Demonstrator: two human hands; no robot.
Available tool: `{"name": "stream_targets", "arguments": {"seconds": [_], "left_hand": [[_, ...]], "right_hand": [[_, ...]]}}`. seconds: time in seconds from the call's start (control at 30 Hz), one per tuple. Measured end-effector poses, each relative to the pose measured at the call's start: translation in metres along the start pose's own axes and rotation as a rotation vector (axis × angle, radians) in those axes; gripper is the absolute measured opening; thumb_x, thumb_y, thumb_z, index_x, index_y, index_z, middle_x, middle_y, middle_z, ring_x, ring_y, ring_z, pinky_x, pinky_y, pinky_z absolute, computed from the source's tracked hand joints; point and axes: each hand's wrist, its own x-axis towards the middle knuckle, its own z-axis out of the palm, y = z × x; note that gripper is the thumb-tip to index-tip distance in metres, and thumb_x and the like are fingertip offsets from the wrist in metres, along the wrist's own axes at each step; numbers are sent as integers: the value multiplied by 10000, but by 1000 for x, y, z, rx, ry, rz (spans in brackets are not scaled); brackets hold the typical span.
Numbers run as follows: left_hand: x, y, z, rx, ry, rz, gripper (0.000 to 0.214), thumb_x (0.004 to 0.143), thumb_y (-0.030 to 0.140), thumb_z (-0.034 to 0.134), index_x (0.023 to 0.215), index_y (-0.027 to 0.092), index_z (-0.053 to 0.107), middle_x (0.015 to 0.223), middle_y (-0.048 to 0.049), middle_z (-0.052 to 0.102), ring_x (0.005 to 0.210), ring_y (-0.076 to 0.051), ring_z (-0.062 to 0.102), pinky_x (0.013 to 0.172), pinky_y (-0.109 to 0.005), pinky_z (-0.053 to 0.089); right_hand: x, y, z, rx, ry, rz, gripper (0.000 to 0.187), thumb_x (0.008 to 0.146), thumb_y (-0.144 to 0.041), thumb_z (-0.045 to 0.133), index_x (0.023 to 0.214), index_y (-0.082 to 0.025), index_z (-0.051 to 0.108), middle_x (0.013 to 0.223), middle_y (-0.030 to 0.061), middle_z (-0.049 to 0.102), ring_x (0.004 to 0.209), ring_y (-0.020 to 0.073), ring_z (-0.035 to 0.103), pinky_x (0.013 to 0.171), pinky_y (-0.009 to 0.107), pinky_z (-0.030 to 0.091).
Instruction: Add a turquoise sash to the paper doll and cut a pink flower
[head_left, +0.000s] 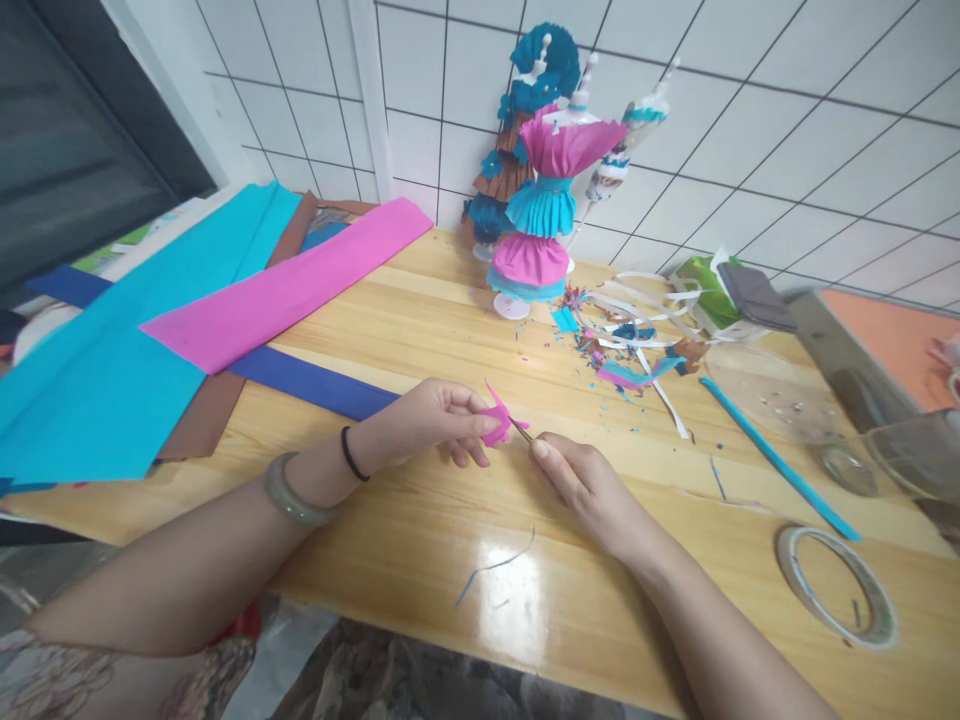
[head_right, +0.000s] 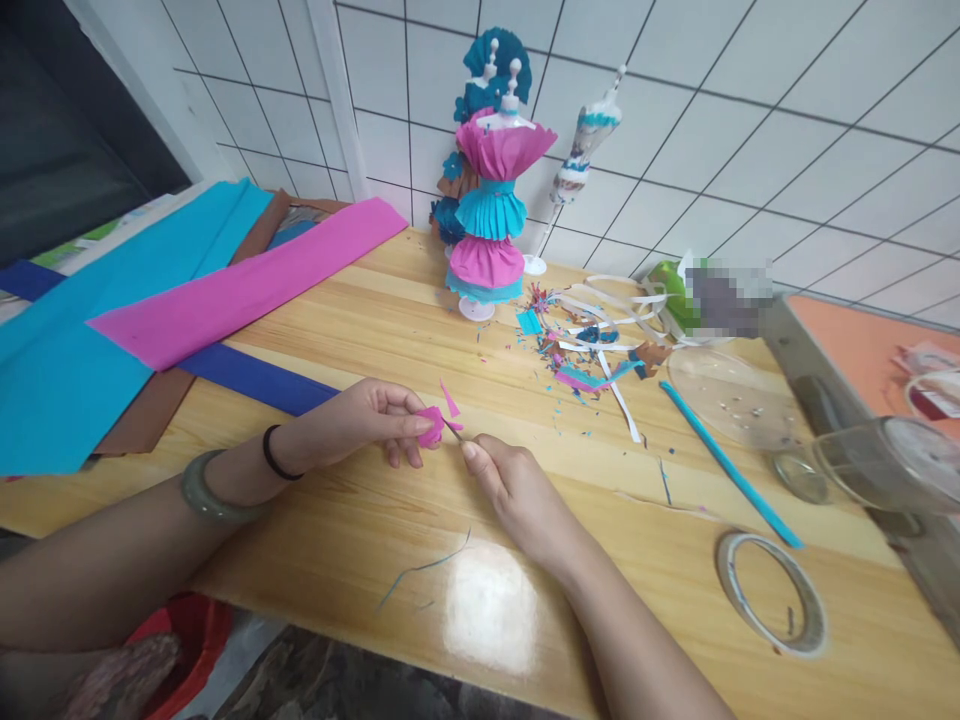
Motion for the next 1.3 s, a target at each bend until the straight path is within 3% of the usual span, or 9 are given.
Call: {"name": "stream_targets", "arguments": {"seconds": [0.53, 0.8, 0.97, 1.07, 1.17, 1.3], "left_hand": [[0, 1, -1, -7, -5, 23, 262, 761, 385, 621, 851, 139, 640, 731, -43, 678, 614, -116, 642, 503, -175, 464], [0, 4, -1, -45, 108, 63, 259, 741, 380, 638, 797, 128, 622, 740, -32, 637, 621, -96, 595, 500, -171, 436], [2, 1, 4, -41, 185, 82, 277, 747, 392, 618, 740, 116, 608, 651, 5, 566, 497, -42, 468, 444, -160, 371], [3, -3, 12, 16, 151, 78, 261, 759, 381, 596, 740, 120, 605, 618, 19, 543, 465, -43, 458, 439, -172, 369], [3, -4, 19, 97, 136, 101, 245, 752, 361, 604, 725, 118, 607, 571, 27, 527, 449, -45, 462, 432, -169, 370], [2, -2, 23, 136, 123, 110, 276, 757, 384, 596, 712, 112, 607, 561, 19, 537, 446, -48, 468, 425, -167, 381]], "right_hand": [[0, 2, 2, 38, -8, -3, 396, 936, -463, 275, 649, -204, 356, 595, -37, 347, 552, 112, 342, 525, 236, 302], [0, 3, -1, 166, -10, 14, 406, 896, -511, 351, 654, -190, 408, 587, -44, 332, 533, 100, 320, 493, 229, 281], [3, -3, 2, 309, 128, 31, 403, 778, -509, 560, 939, -141, 594, 627, -20, 472, 557, 109, 411, 521, 230, 327], [5, -9, 9, 415, 134, 43, 427, 755, -468, 608, 1029, -141, 611, 511, -53, 413, 504, 111, 408, 511, 234, 329], [8, -11, 16, 541, 71, 64, 326, 761, -452, 612, 898, -156, 632, 419, -88, 296, 404, 88, 319, 452, 230, 288], [10, -8, 21, 633, 64, 119, 266, 736, -429, 651, 712, -178, 566, 408, -100, 285, 355, 55, 226, 410, 225, 229]]}}
